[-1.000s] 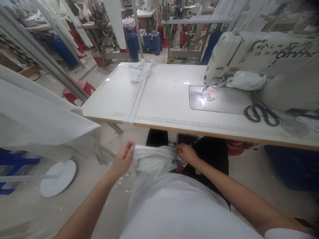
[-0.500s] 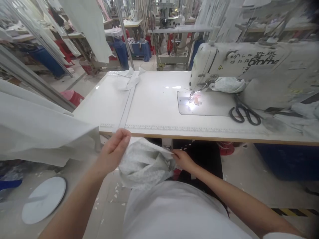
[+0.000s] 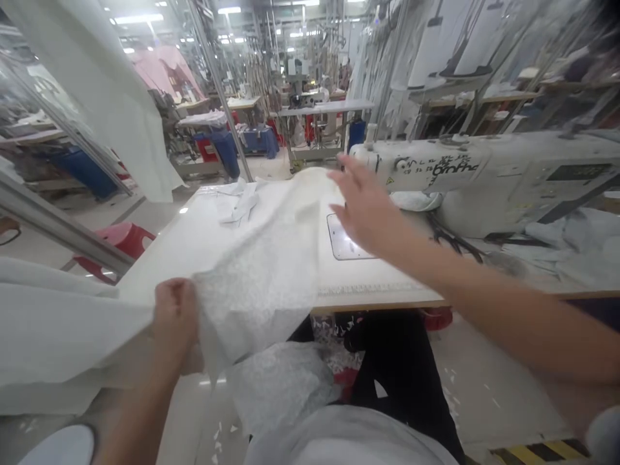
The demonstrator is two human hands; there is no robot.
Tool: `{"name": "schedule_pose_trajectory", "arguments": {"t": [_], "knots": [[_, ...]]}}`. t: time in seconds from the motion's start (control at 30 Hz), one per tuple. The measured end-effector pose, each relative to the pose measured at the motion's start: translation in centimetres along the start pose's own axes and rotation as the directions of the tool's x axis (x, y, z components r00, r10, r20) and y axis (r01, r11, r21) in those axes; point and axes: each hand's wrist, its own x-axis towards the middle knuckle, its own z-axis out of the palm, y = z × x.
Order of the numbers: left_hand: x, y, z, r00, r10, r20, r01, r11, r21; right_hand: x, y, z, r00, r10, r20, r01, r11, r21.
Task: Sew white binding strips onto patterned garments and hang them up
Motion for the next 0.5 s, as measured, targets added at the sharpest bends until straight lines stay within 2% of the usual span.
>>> {"name": "schedule_pose_trajectory", "arguments": {"t": [0.03, 0.07, 0.1, 0.13, 0.17, 0.2, 0.23, 0.27, 0.37, 0.43, 0.5], "knots": [[0.1, 0.3, 0.8, 0.993, 0.116, -0.004, -0.115, 0.989, 0.09, -1.0, -0.7, 1.0, 0.994, -0.095, -0.051, 0.097, 0.995, 0.031], [0.1, 0.7, 1.7, 0.968, 0.244, 0.063, -0.251, 0.955, 0.155, -2.6, -1.1, 2.4, 0.992, -0.124, 0.037, 0.118, 0.983, 0.139], [0.0, 1.2, 2.7, 0.917, 0.351, 0.191, -0.384, 0.907, 0.172, -4.5, -1.2, 4.2, 0.967, -0.119, 0.224, 0.065, 0.97, 0.232], [-0.2, 1.7, 3.7, 0.838, 0.417, 0.353, -0.493, 0.856, 0.157, -6.5, -1.0, 6.4, 0.905, -0.078, 0.417, -0.031, 0.968, 0.249], [-0.4, 2.2, 4.7, 0.756, 0.422, 0.499, -0.555, 0.818, 0.149, -8.3, -0.7, 8.7, 0.814, -0.028, 0.58, -0.138, 0.961, 0.239], [-0.6, 2.8, 5.7, 0.694, 0.379, 0.612, -0.58, 0.798, 0.163, -9.8, -0.2, 11.1, 0.755, 0.026, 0.655, -0.252, 0.934, 0.253], [-0.6, 3.4, 6.6, 0.66, 0.313, 0.683, -0.583, 0.786, 0.204, -10.7, 0.3, 13.4, 0.767, 0.063, 0.639, -0.338, 0.885, 0.319], [-0.4, 4.1, 7.5, 0.653, 0.239, 0.719, -0.572, 0.778, 0.261, -11.2, 0.6, 15.4, 0.801, 0.066, 0.595, -0.385, 0.819, 0.426], [1.3, 6.3, 10.3, 0.663, 0.083, 0.744, -0.522, 0.764, 0.38, -10.4, -0.1, 19.6, 0.815, -0.014, 0.579, -0.453, 0.608, 0.652], [3.4, 7.7, 12.4, 0.669, 0.031, 0.743, -0.493, 0.766, 0.412, -9.3, -1.8, 20.8, 0.787, -0.079, 0.612, -0.471, 0.564, 0.678], [5.7, 8.9, 14.7, 0.683, 0.015, 0.731, -0.478, 0.765, 0.431, -8.3, -3.9, 21.0, 0.764, -0.125, 0.634, -0.474, 0.559, 0.681]]}}
